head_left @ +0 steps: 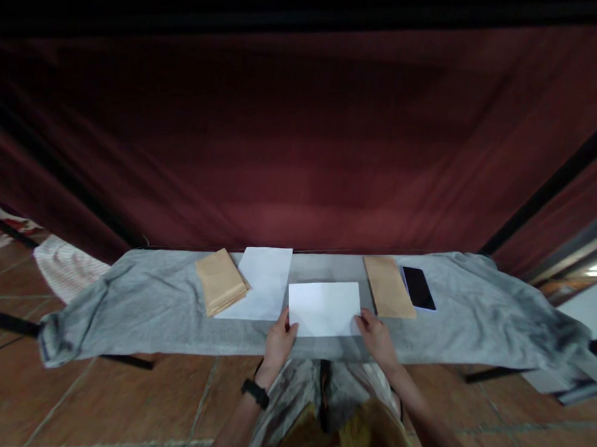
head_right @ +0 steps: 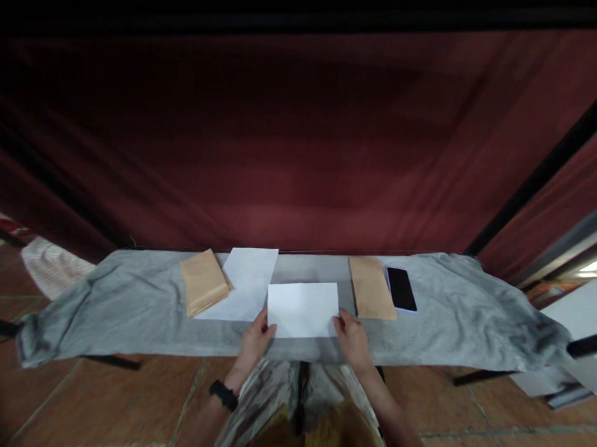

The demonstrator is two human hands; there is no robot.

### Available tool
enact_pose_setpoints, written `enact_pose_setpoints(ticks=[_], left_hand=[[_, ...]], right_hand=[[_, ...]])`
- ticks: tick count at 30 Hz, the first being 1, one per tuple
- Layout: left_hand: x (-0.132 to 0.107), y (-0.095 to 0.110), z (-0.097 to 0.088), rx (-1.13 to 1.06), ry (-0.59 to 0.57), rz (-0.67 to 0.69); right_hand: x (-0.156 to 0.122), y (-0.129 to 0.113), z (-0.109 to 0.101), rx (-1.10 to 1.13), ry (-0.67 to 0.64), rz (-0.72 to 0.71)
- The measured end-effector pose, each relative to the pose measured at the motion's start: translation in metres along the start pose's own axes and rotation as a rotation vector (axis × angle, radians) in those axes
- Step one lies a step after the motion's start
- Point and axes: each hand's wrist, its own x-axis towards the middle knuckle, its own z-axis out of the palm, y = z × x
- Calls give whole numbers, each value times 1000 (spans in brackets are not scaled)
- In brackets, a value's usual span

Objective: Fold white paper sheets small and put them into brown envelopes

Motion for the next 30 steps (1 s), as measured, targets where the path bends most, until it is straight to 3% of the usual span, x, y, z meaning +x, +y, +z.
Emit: enact_pose_setpoints(ticks=[8,15,30], left_hand=[[3,-1,9,89,11,37],[3,-4,13,157,49,127],[1,3,19,273,31,145]], right_hand=[[-6,4,14,-242,108,-19],[-14,4,17,-401,50,-88],[-13,-3,14,-440,40,-64]])
